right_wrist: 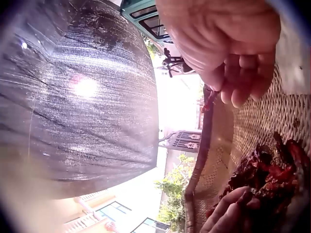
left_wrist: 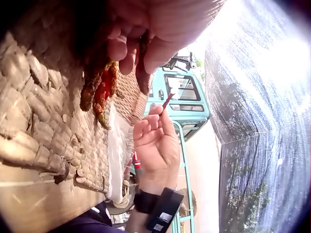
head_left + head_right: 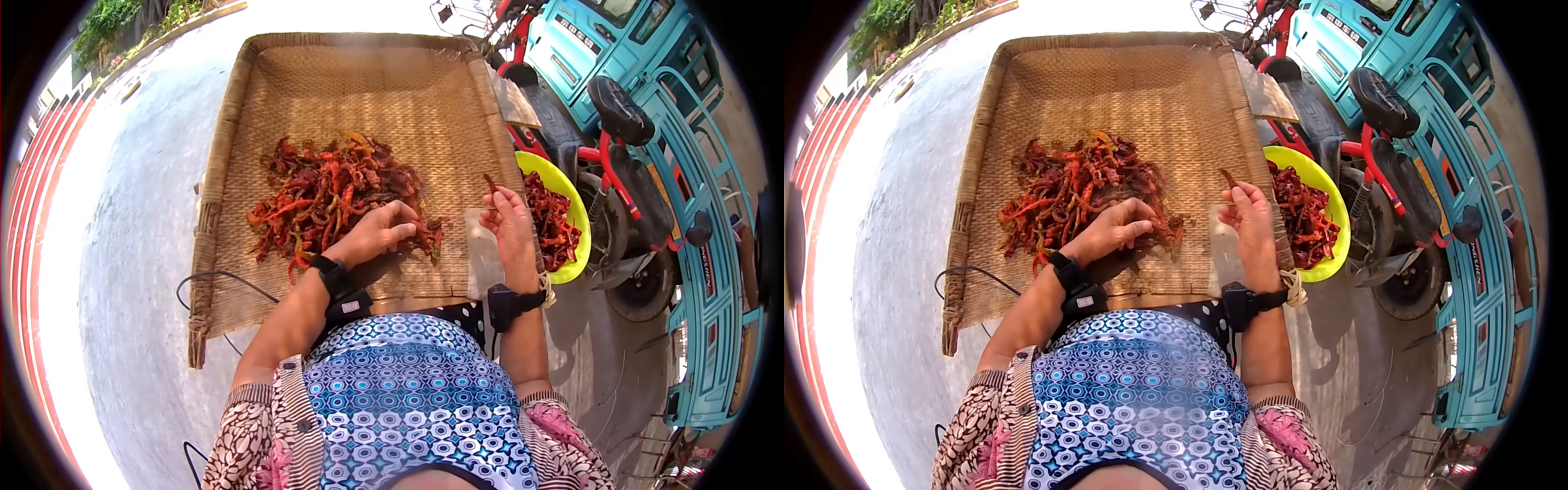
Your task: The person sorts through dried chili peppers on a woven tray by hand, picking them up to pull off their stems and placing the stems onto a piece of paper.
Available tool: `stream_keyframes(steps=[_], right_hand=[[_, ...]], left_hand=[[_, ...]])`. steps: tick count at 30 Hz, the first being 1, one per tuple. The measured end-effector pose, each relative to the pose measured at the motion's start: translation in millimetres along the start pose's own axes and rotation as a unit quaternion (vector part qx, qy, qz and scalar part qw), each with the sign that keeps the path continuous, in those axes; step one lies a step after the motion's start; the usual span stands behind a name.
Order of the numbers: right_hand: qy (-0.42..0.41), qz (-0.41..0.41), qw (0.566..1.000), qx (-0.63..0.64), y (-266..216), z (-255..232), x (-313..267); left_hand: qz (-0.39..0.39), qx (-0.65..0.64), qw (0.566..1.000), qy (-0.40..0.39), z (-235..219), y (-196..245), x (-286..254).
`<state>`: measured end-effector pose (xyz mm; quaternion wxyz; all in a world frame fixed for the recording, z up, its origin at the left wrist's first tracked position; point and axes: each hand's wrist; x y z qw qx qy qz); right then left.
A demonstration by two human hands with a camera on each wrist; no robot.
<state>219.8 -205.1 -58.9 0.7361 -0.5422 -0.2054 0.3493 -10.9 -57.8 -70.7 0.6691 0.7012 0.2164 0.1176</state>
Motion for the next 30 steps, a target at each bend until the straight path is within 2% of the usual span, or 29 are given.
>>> stream_keyframes(steps=[1, 2, 4, 6, 7, 9, 13, 16, 19, 22, 24, 26, 28, 30], right_hand=[[0.049, -0.021, 0.996, 0.074, -8, -10, 3], [0.079, 0.004, 0.986, 0.149, -15, -21, 7], [0.067, 0.059, 0.990, 0.112, -29, -20, -1], [-0.010, 0.080, 0.996, -0.042, -26, -3, -14], [-0.069, 0.110, 0.985, -0.114, -19, 6, -17], [-0.198, 0.103, 0.940, -0.259, -3, 25, -28], [-0.245, 0.050, 0.915, -0.318, 16, 49, -39], [-0.262, 0.073, 0.910, -0.311, 14, 46, -38], [-0.216, 0.092, 0.936, -0.262, 2, 27, -33], [-0.118, 0.041, 0.979, -0.163, -8, -12, -22], [-0.009, -0.002, 0.998, -0.064, -19, -30, -16], [0.094, -0.042, 0.991, 0.082, -27, -42, -15], [0.155, -0.007, 0.982, 0.112, -30, -39, -12], [0.070, -0.001, 0.997, -0.046, -15, -33, -13]], left_hand=[[0.000, 0.004, 1.000, -0.004, -1, -2, 1], [0.000, 0.008, 1.000, -0.008, -2, -3, 1], [0.000, -0.001, 1.000, -0.008, -2, -2, 0], [0.000, -0.007, 1.000, -0.009, -2, 0, 0], [0.000, -0.008, 1.000, -0.010, -2, 1, 0], [0.002, -0.023, 1.000, -0.013, -2, -2, 2], [0.006, -0.020, 1.000, -0.022, -4, -2, 1], [0.011, -0.023, 0.999, -0.031, -3, -3, 2], [0.013, -0.032, 0.999, -0.019, 1, 3, -1], [0.016, -0.024, 1.000, -0.006, 2, 8, -4], [0.032, -0.026, 0.999, -0.007, 1, 1, -2], [0.022, 0.002, 1.000, -0.011, -1, -1, 0], [0.020, 0.013, 1.000, -0.012, -1, -3, 2], [0.023, 0.008, 1.000, -0.011, -1, -6, 3]])
Point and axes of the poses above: each hand's wrist, its own x-axis towards the middle knuckle, its own z-axis out of the palm, y = z × x, and after that the axes turned 1 degree about y, right-handed
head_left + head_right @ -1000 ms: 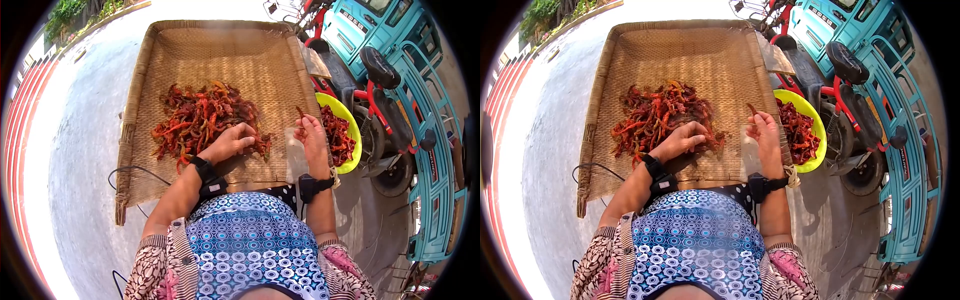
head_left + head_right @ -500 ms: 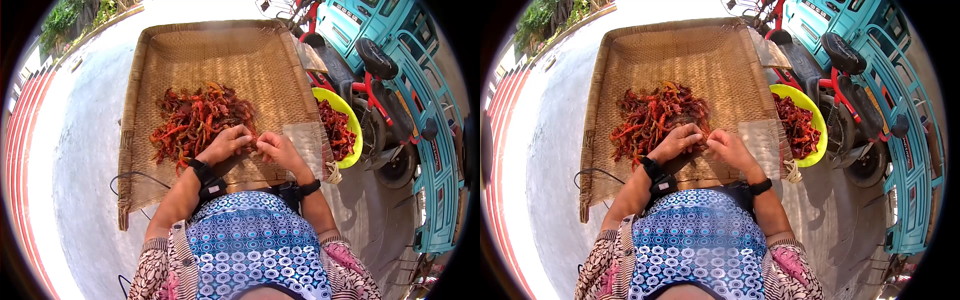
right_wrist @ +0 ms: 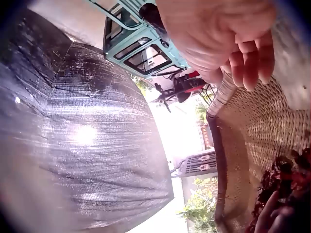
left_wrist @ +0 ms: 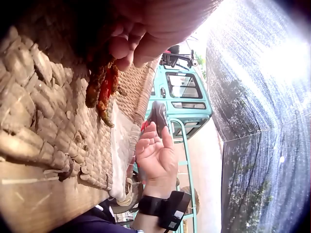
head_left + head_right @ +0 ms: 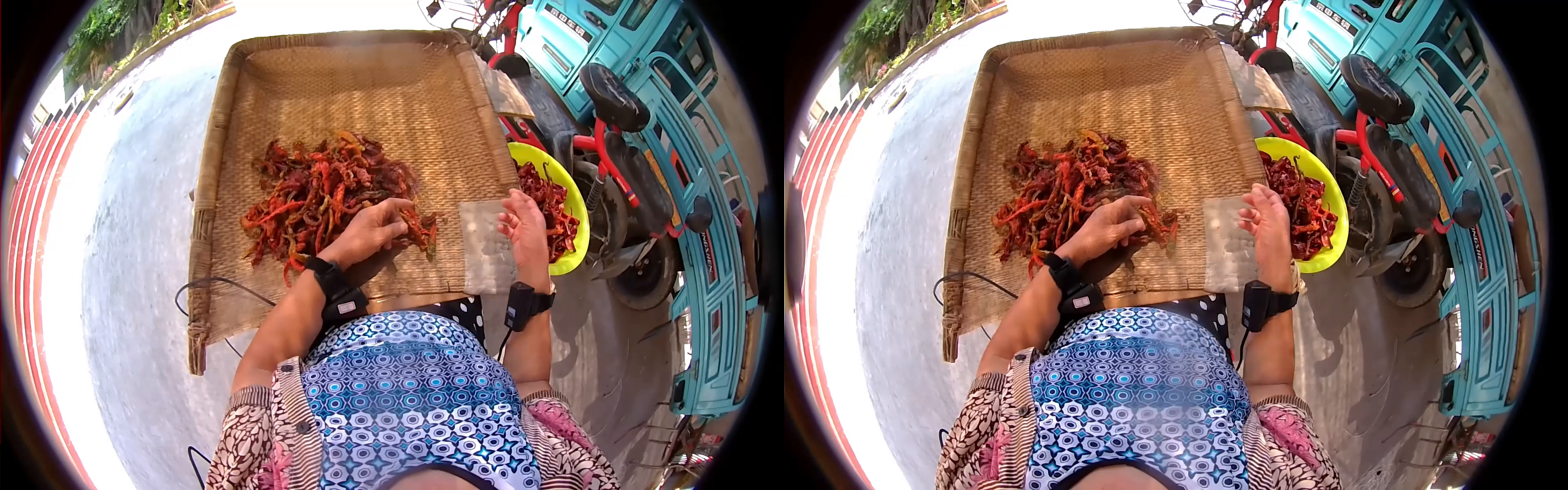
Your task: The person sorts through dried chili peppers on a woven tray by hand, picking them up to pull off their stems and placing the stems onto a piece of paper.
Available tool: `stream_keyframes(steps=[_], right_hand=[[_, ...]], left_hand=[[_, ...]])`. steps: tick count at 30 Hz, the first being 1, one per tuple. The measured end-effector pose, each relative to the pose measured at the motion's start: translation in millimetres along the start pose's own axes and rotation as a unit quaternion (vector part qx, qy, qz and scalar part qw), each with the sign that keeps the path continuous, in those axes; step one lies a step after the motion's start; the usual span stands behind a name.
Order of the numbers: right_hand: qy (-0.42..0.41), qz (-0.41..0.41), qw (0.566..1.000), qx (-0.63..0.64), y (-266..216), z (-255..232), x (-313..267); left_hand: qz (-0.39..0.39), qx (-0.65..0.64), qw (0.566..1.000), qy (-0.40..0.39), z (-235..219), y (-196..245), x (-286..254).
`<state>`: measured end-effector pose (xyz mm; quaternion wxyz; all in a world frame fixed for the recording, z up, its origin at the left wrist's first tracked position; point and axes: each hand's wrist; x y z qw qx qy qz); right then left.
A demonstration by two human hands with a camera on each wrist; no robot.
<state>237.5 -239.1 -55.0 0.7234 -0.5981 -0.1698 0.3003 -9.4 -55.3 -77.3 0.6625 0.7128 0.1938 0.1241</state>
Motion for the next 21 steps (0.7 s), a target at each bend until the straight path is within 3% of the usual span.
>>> stream_keyframes(steps=[2, 3, 6, 9, 12, 14, 19, 21], right_hand=[[-0.119, 0.065, 0.975, -0.179, 12, 18, 2], [-0.141, 0.053, 0.949, -0.276, 18, 30, 0], [-0.138, -0.076, 0.889, -0.431, 44, 54, -1], [-0.119, -0.130, 0.847, -0.502, 48, 64, -3], [-0.105, -0.089, 0.923, -0.359, 48, 67, -7], [-0.157, -0.056, 0.944, -0.286, 49, 71, -15], [-0.253, 0.004, 0.948, -0.190, 37, 78, -25], [-0.247, 0.028, 0.949, -0.192, 39, 70, -23]], left_hand=[[-0.005, -0.008, 1.000, 0.005, 0, -6, 2], [-0.007, -0.011, 1.000, 0.006, 1, -8, 3], [-0.010, 0.019, 1.000, -0.001, -2, -7, 3], [-0.017, 0.001, 1.000, -0.006, -1, -4, 1], [-0.017, -0.007, 1.000, 0.008, 1, 2, -1], [-0.018, -0.006, 1.000, 0.018, 5, 3, -2], [-0.010, 0.022, 1.000, -0.007, -3, -9, 3], [-0.017, 0.006, 1.000, -0.007, -1, -7, 2]])
Point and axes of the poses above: each hand's wrist, its own x-axis towards the middle knuckle, its own z-axis out of the palm, y = z × x, and after that the axes turned 1 degree about y, right-handed
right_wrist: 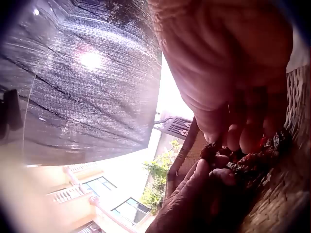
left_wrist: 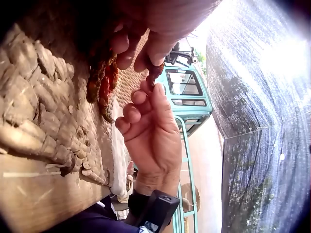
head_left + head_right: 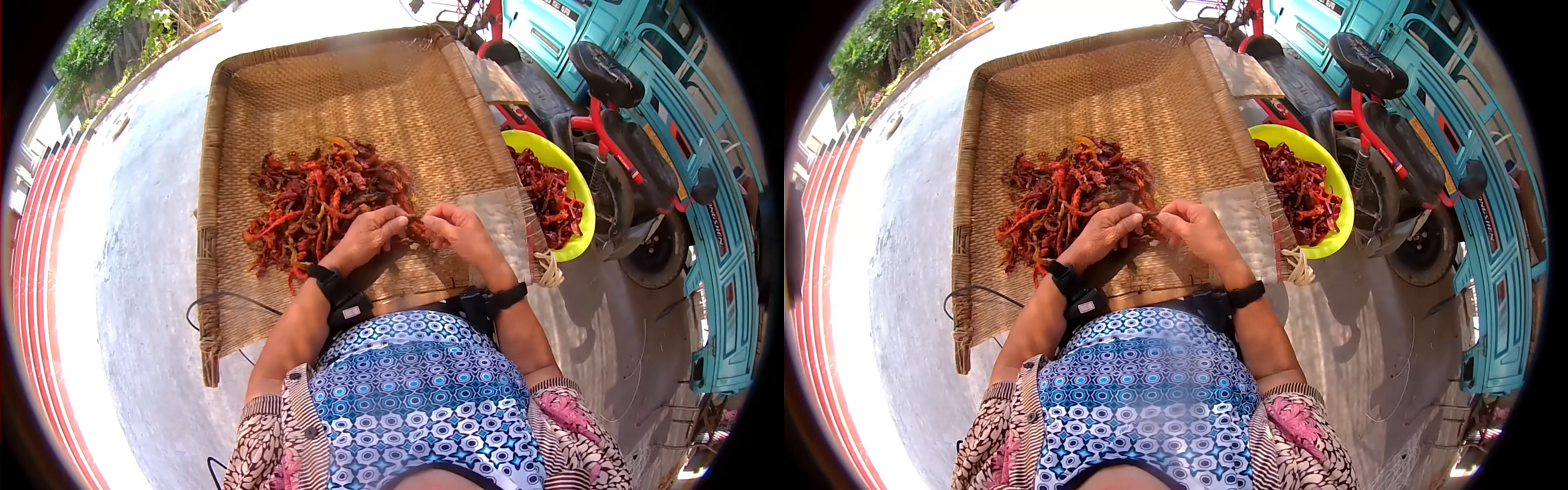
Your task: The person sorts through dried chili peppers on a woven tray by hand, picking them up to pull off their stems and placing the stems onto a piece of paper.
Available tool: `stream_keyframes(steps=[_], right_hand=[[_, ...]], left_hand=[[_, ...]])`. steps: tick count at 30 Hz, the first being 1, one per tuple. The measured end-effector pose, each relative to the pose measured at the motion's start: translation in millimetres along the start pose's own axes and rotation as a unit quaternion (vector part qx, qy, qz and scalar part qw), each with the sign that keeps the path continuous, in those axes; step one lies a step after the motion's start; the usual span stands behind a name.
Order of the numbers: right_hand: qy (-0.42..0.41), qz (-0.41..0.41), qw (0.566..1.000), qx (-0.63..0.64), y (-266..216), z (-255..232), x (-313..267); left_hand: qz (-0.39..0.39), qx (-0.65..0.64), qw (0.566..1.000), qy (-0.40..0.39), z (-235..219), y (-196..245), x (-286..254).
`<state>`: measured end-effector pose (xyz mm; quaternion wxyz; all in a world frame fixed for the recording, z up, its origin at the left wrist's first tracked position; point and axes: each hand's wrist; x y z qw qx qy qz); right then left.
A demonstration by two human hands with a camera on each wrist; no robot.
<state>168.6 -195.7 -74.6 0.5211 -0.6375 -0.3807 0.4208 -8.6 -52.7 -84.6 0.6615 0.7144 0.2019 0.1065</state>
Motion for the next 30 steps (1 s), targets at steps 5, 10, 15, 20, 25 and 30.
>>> stream_keyframes(steps=[5, 10, 15, 20, 25, 30], right_hand=[[0.127, 0.016, 0.978, 0.168, 1, -42, -8], [0.234, 0.012, 0.922, 0.308, -16, -73, -23], [0.007, 0.021, 0.981, -0.190, -18, -27, -29], [0.014, -0.052, 0.938, -0.342, -9, 1, -30], [0.099, -0.052, 0.966, -0.233, -8, -3, -28], [0.077, -0.036, 0.994, -0.071, -13, 4, -24]], left_hand=[[0.015, 0.005, 1.000, 0.024, 3, 7, -4], [0.021, 0.033, 0.999, 0.027, 3, 4, -2], [0.014, 0.061, 0.998, 0.032, 3, 6, -2], [0.025, 0.030, 0.999, 0.026, 3, 1, -1], [0.026, 0.050, 0.998, 0.017, 3, 5, -3], [0.026, 0.039, 0.999, 0.026, 5, 10, -5]])
Point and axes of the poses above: each hand's wrist, its own x-axis towards the middle knuckle, its own z-axis out of the palm, y = z × x, and after that the axes turned 1 degree about y, right-handed
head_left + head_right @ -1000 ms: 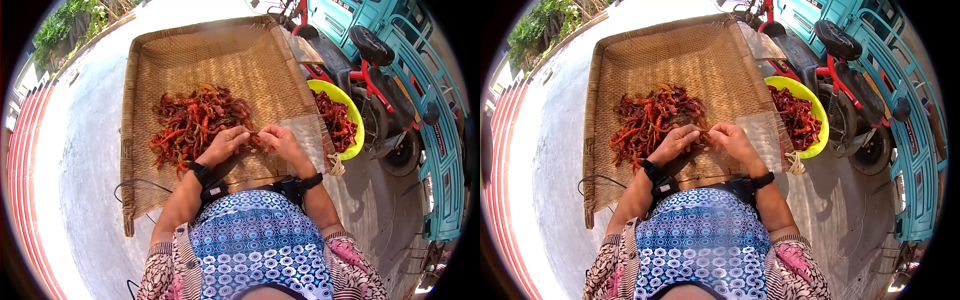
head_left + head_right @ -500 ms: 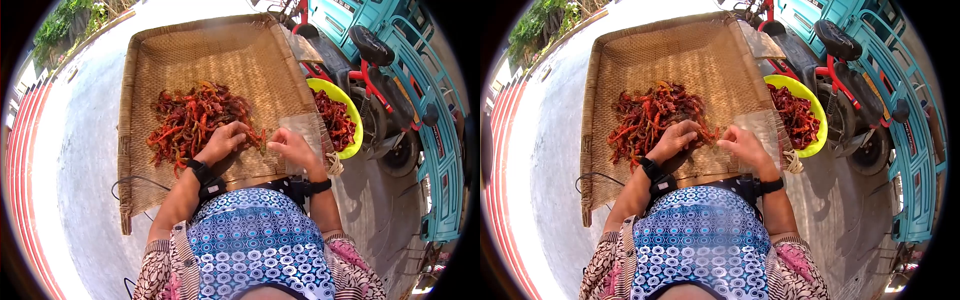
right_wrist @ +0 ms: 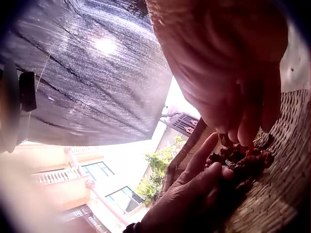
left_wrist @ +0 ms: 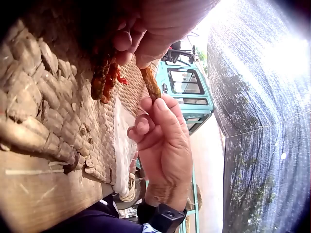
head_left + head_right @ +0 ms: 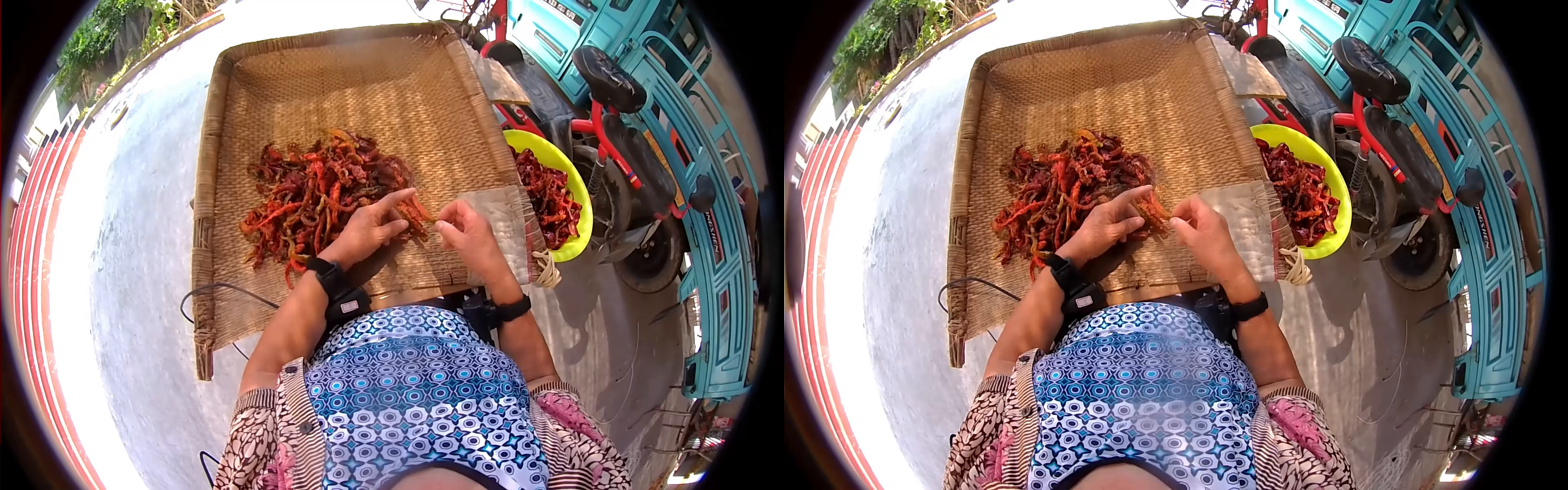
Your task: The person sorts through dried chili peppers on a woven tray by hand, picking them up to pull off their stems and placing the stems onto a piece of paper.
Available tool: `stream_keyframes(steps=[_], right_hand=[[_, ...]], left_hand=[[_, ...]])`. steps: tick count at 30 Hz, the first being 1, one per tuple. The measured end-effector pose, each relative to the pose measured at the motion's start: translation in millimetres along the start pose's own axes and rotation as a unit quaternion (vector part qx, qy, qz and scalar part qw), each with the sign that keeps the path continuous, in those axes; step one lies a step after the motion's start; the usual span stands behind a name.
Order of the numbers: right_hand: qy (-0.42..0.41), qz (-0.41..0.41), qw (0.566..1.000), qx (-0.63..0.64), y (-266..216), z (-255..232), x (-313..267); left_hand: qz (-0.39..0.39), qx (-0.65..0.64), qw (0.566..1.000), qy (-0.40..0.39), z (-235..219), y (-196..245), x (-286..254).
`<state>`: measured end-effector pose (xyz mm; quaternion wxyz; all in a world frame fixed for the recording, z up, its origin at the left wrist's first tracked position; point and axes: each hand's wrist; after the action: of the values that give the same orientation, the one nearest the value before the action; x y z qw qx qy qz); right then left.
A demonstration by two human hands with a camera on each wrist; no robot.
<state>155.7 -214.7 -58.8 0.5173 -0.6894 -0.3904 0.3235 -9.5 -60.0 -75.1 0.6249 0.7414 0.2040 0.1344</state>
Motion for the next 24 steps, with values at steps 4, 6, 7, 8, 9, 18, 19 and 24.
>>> stream_keyframes(steps=[4, 6, 7, 8, 9, 18, 19, 24], right_hand=[[-0.118, 0.009, 0.991, 0.066, -3, 2, 0], [-0.120, 0.019, 0.987, 0.104, 5, -2, 1], [-0.104, 0.030, 0.986, 0.127, 11, -7, 3], [-0.087, 0.041, 0.984, 0.148, 15, -14, 4], [-0.046, 0.044, 0.983, 0.171, 19, -24, 5], [0.145, 0.042, 0.950, 0.274, 19, -63, 5], [0.086, 0.044, 0.979, 0.179, 22, -53, 6], [-0.022, -0.063, 0.949, -0.308, 8, 4, 3]], left_hand=[[-0.011, -0.021, 0.999, -0.026, -2, -12, 5], [-0.003, -0.001, 0.999, -0.039, -3, -15, 6], [0.005, -0.008, 1.000, -0.028, -2, -14, 6], [0.013, -0.016, 1.000, -0.017, 0, -14, 5], [0.021, -0.023, 1.000, -0.005, 1, -12, 5], [-0.018, 0.093, 0.995, 0.040, -2, 5, 2], [-0.025, 0.107, 0.993, 0.035, -2, 6, 2], [-0.018, 0.100, 0.993, 0.056, 0, 6, 1]])
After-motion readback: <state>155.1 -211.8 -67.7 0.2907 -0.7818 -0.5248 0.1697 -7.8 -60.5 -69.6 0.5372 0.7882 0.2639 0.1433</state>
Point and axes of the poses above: each hand's wrist, its own x-axis towards the middle knuckle, its own z-axis out of the palm, y = z × x, and after that the axes turned 1 degree about y, right-handed
